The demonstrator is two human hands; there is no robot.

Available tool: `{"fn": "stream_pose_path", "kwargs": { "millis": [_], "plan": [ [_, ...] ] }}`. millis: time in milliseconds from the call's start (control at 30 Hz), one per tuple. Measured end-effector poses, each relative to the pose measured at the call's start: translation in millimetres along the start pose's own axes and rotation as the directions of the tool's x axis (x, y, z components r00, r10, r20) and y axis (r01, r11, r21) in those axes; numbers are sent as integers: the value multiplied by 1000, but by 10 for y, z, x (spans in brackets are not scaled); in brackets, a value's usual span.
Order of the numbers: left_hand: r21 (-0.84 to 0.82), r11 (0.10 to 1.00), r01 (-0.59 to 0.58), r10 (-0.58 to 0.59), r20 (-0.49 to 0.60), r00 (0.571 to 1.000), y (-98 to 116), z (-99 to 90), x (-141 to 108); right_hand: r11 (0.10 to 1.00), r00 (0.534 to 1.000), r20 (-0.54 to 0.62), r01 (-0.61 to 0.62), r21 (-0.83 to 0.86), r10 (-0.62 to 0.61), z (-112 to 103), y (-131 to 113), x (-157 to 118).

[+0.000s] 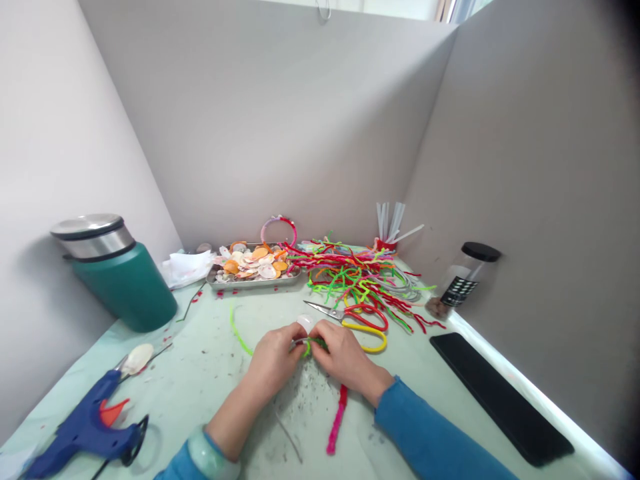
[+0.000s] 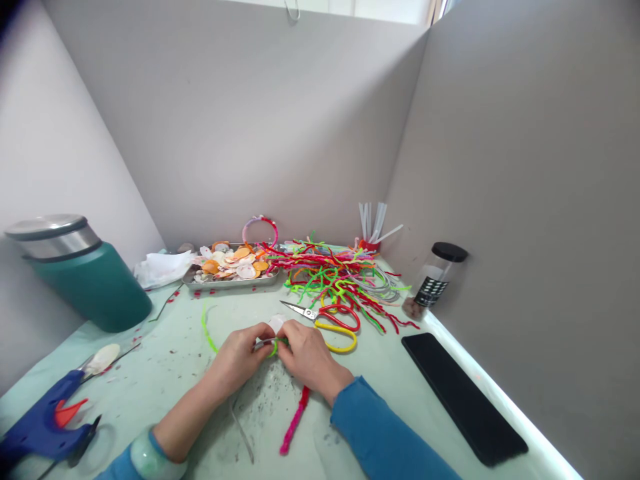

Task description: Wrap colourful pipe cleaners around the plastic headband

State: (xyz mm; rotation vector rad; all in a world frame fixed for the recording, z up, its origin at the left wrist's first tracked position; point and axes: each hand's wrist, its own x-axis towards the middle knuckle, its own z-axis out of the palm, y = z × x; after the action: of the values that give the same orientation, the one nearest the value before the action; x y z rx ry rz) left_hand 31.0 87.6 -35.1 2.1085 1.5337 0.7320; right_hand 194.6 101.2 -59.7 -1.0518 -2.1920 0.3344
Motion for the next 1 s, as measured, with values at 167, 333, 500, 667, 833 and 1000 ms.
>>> {"fn": "stream_pose_path", "kwargs": {
  "millis": [167,333,500,667,833,1000],
  "plan": [
    [60,998,-8,9,-10,1000,21,-28,-11,999,999,-18,-27,30,28,-8,13,-9],
    [5,1000,-8,8,-33,999,-19,-11,17,999,1000,-13,-25,38,25,-20,24,-8],
    [-76,997,2,-4,-17,1000,-53,3,31,1000,1000,-17,-13,23,14,-21,20,-3],
    [-144,989,25,-27,-14,1000,-61,7,30,1000,1000,-16,-24,0,24,-25,3,-1],
    [-173,981,82,-79,28,997,-83,19,53,1000,1000,11,14,-3,-14,-34,-4,-7],
    [-173,984,46,-41,35,999,-64,13,53,998,998,18,58,30,-58,-89,-25,-9]
  ]
}}
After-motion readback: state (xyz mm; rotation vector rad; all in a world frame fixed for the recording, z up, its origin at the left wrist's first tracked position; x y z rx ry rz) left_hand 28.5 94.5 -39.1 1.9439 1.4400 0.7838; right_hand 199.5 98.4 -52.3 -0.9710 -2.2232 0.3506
